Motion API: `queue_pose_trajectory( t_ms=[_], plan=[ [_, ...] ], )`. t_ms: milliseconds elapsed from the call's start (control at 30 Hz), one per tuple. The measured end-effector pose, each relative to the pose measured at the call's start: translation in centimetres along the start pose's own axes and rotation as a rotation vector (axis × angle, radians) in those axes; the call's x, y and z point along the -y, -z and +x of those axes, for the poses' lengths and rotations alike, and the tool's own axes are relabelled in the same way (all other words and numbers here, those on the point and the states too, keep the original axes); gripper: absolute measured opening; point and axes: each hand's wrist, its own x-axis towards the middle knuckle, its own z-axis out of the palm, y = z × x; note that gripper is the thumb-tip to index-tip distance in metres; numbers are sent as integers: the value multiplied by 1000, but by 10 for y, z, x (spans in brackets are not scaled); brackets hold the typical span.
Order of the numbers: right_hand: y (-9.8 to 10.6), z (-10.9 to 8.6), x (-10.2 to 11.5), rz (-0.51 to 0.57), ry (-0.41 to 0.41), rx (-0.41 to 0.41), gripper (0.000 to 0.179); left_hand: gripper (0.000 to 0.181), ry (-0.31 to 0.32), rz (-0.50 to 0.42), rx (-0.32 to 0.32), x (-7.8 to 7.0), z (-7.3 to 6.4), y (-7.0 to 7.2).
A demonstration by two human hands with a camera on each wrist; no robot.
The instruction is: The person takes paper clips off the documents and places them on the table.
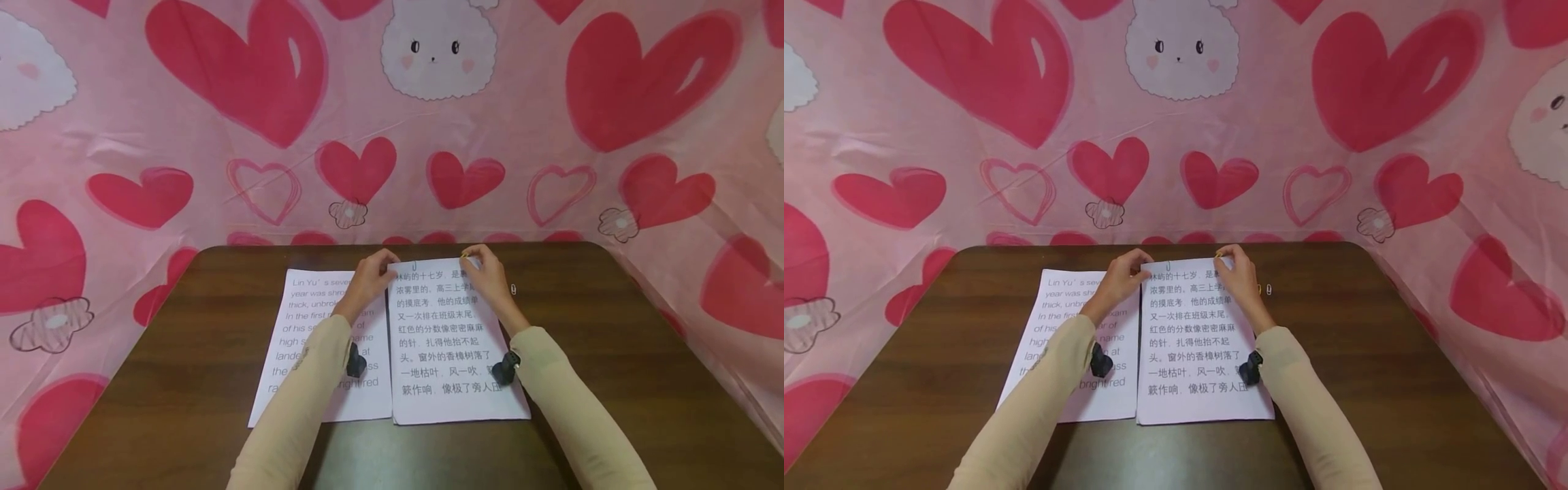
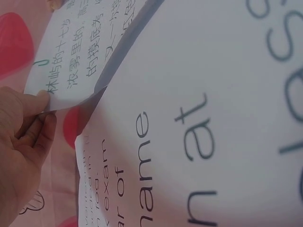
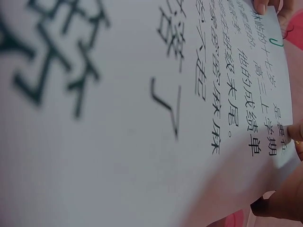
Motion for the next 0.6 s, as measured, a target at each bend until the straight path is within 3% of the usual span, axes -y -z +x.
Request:
queue_pose_trajectory(
  t_ms=[600],
  plan=[
    [0,-2,4,-3,-35,-4,26,19,31,2,12,5,-2,0]
  ],
)
